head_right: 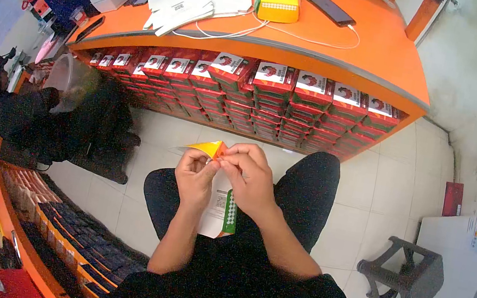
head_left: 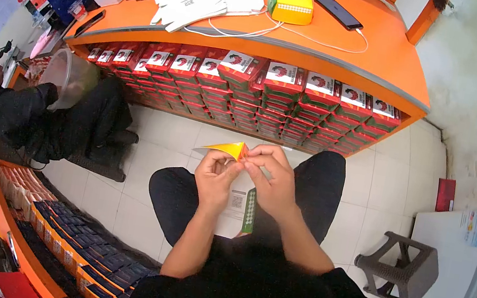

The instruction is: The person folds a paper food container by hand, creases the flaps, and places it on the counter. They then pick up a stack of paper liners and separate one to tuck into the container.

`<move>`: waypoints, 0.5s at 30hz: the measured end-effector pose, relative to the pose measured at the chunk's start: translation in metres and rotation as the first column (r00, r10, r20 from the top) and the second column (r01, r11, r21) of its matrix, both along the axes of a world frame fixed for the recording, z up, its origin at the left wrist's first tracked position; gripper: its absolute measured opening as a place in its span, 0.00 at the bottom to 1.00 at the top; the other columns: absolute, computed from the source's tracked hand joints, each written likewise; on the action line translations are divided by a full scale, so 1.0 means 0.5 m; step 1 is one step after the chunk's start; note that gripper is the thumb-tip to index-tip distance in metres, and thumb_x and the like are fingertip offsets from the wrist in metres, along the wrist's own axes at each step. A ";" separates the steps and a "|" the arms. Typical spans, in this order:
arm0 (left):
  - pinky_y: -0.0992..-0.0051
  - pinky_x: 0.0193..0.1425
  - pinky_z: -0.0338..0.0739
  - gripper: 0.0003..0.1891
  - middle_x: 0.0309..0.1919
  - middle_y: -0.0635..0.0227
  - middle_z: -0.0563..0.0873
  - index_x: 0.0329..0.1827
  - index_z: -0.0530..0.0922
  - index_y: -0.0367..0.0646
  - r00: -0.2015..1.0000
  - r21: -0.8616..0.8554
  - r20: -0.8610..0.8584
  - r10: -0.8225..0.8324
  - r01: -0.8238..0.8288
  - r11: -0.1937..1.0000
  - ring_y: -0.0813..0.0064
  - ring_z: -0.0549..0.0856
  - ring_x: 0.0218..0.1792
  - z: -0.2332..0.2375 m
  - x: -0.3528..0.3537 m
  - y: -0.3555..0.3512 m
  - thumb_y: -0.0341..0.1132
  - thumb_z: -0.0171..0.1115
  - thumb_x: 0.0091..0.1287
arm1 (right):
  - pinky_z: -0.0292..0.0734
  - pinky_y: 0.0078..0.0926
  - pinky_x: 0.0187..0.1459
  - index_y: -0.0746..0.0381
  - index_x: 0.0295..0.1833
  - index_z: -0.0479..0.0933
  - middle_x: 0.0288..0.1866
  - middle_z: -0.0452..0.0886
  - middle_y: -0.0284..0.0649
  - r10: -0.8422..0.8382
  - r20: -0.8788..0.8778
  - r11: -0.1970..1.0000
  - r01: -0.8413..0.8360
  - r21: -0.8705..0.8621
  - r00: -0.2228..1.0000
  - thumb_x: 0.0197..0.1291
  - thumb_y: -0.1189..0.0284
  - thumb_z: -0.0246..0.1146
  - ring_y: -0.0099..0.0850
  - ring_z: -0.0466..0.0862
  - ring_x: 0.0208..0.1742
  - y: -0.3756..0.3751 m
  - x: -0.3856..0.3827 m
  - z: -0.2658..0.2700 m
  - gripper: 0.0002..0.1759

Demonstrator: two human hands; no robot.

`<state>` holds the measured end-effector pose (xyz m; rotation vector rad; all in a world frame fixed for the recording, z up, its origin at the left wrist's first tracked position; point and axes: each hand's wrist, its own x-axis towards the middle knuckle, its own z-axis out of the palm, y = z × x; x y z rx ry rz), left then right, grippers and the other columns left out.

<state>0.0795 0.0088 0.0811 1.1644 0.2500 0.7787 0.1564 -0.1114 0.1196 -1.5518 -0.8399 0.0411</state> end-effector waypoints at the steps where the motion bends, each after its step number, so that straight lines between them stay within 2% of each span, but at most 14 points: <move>1: 0.72 0.61 0.80 0.05 0.47 0.63 0.86 0.47 0.81 0.35 1.000 0.037 -0.030 -0.002 0.003 0.999 0.73 0.86 0.51 -0.006 -0.006 0.004 0.23 0.68 0.72 | 0.81 0.30 0.47 0.66 0.47 0.85 0.53 0.82 0.42 -0.016 0.046 1.000 0.016 -0.005 0.999 0.66 0.77 0.69 0.35 0.83 0.49 0.002 0.000 -0.004 0.06; 3: 0.71 0.61 0.80 0.05 0.47 0.63 0.85 0.46 0.83 0.35 0.995 0.108 -0.095 -0.005 0.016 0.994 0.71 0.86 0.51 0.015 -0.013 0.009 0.21 0.68 0.71 | 0.82 0.30 0.49 0.67 0.48 0.85 0.55 0.82 0.44 -0.051 0.134 0.998 0.053 -0.016 0.990 0.67 0.79 0.69 0.35 0.84 0.50 0.004 0.000 -0.017 0.06; 6: 0.72 0.59 0.79 0.05 0.47 0.63 0.83 0.47 0.82 0.34 0.995 0.133 -0.102 0.005 0.009 0.991 0.72 0.85 0.49 0.028 -0.021 0.016 0.20 0.65 0.72 | 0.83 0.31 0.54 0.68 0.50 0.84 0.56 0.81 0.45 0.009 0.144 1.000 -0.012 0.024 0.990 0.67 0.81 0.68 0.36 0.86 0.53 0.009 -0.012 -0.019 0.08; 10: 0.73 0.58 0.79 0.06 0.45 0.64 0.82 0.49 0.79 0.34 0.992 0.123 -0.127 0.017 -0.001 0.992 0.73 0.85 0.48 0.036 -0.033 0.016 0.20 0.64 0.72 | 0.82 0.32 0.57 0.68 0.48 0.85 0.57 0.83 0.45 0.023 0.009 0.999 -0.023 0.039 1.000 0.65 0.81 0.69 0.37 0.86 0.55 0.011 -0.028 -0.029 0.08; 13: 0.74 0.57 0.79 0.06 0.45 0.64 0.82 0.49 0.79 0.34 0.987 0.071 -0.159 0.034 -0.023 0.997 0.74 0.85 0.48 0.029 -0.034 0.015 0.19 0.64 0.72 | 0.80 0.34 0.60 0.67 0.47 0.83 0.57 0.82 0.45 0.046 -0.172 0.997 -0.034 0.076 0.984 0.64 0.80 0.70 0.38 0.85 0.56 0.014 -0.029 -0.044 0.07; 15: 0.74 0.56 0.79 0.06 0.44 0.65 0.83 0.49 0.79 0.34 0.986 0.003 -0.161 0.030 -0.030 1.000 0.75 0.85 0.47 0.011 -0.032 0.016 0.19 0.64 0.72 | 0.79 0.35 0.61 0.66 0.46 0.82 0.58 0.82 0.45 0.027 -0.114 0.998 -0.019 0.065 0.993 0.64 0.79 0.71 0.39 0.85 0.57 0.016 -0.027 -0.048 0.07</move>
